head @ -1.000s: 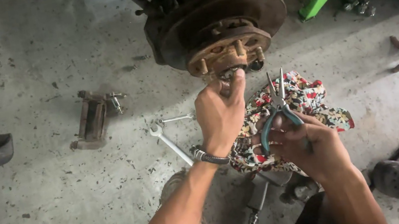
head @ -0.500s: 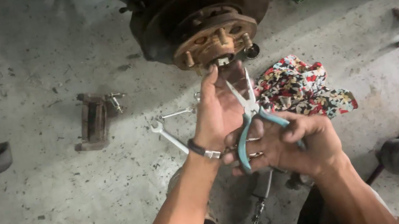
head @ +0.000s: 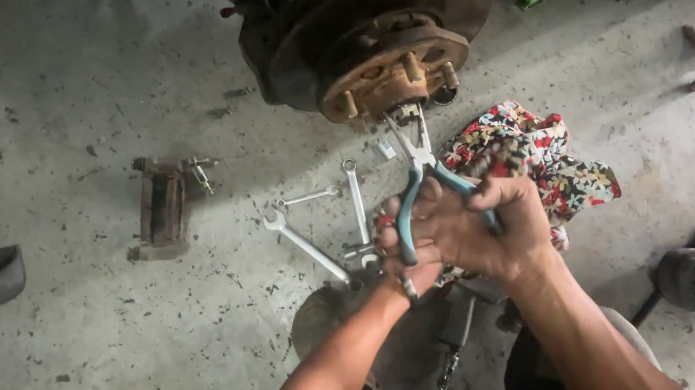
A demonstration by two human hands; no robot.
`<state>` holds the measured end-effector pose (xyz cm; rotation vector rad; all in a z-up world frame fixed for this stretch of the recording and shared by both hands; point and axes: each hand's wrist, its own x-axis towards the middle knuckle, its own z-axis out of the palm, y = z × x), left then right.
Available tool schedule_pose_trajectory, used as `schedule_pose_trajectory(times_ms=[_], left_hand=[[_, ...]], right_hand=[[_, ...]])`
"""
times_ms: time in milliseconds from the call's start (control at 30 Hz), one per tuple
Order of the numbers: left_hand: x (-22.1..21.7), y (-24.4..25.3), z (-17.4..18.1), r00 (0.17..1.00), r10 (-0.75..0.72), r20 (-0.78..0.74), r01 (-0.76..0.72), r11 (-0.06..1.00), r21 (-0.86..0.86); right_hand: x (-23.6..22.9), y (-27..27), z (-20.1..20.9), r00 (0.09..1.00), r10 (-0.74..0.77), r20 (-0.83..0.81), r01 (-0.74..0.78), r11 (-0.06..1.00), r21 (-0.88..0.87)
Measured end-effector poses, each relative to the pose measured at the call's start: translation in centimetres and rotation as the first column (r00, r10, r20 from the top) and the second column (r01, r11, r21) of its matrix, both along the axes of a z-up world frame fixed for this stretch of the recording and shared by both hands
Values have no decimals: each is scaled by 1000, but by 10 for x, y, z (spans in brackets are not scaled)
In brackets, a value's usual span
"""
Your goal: Replacing or repairing components of a vehicle's wheel hub and rotor assembly using a hammer, pliers, and other hand tools.
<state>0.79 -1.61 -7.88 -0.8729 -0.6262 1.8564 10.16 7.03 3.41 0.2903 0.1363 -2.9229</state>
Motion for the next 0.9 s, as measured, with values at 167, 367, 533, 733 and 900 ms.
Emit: schedule_pose_trajectory(times_ms=[167, 367, 533, 733, 900], left_hand=[[21, -7, -35, 918, 23, 395, -83, 987, 136], [58, -15, -63, 631, -32, 775, -263, 931, 252], [52, -31, -81, 377, -67, 924, -459, 853, 249], [40, -38, -83, -32, -128, 991, -685, 725, 71], [42, -44, -89, -343, -225, 912, -766, 629, -133]], right_hand=[[-5, -6, 22, 987, -100, 122, 34, 889, 456], [-5, -18, 26, 952, -119, 281, -181, 522, 833], [-2, -11, 19, 996, -46, 77, 35, 989, 144], [4, -22, 17, 999, -40, 6, 40, 998, 46], [2, -17, 9, 995, -86, 50, 82, 994, 75]])
